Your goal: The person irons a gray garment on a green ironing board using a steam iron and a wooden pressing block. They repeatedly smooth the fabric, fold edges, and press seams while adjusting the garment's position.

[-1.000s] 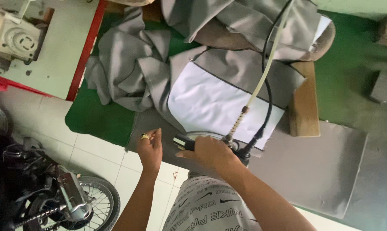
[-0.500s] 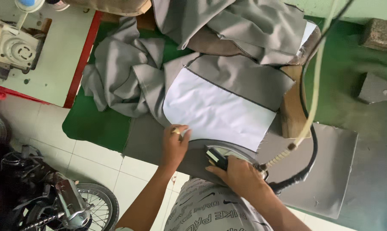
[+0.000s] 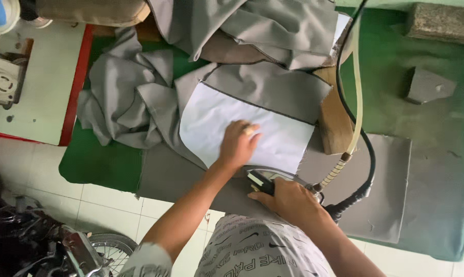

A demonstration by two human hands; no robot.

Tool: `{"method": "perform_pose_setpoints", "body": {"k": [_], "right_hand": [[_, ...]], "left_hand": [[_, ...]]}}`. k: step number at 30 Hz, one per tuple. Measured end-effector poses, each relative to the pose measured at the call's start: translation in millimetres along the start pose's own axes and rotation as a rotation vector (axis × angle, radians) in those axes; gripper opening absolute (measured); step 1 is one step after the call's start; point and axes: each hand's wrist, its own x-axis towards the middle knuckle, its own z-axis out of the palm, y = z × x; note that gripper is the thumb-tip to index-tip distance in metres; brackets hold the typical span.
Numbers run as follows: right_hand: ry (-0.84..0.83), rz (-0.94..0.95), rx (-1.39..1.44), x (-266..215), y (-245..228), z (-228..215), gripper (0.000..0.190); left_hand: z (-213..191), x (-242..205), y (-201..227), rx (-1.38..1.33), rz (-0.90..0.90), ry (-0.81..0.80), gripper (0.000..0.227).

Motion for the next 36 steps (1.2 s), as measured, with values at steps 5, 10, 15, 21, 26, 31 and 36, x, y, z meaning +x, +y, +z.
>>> {"method": "perform_pose_setpoints", "body": {"k": [5,10,15,21,26,31,36], "right_hand": [[0.000,0.013,-0.018,-15,-1,-16,0.077],[0.007,0.012,-0.013,-1,7,-7,0.073],[0.044,-0.021,0.019,4,6,-6,0.064],[0.026,-0.019,-0.013,4,2,-20,0.077],[-0.009,-0.073,-0.016,4,2,-24,0.077],[-0.060,-0.080,-0.071,4,-7,-34,0.077],[-0.028,-0.110,-0.121,12,-5,-24,0.075]], "left_hand": [[17,98,93,-0.028,0.354,-0.470,0.036],[85,127,124,0.325,0.580,-0.838,0.061],[214,117,99,0.446,0.728,-0.816,0.027],[165,124,42,0.009,0.900,-0.357,0.012],[-77,129,29,0.046,0.283,-0.502,0.078],[-165,10,-7,-0.020,-0.004,-0.190,0.073],[-153,-80,-18,0.085,0.070,-0.335,0.077]]}}
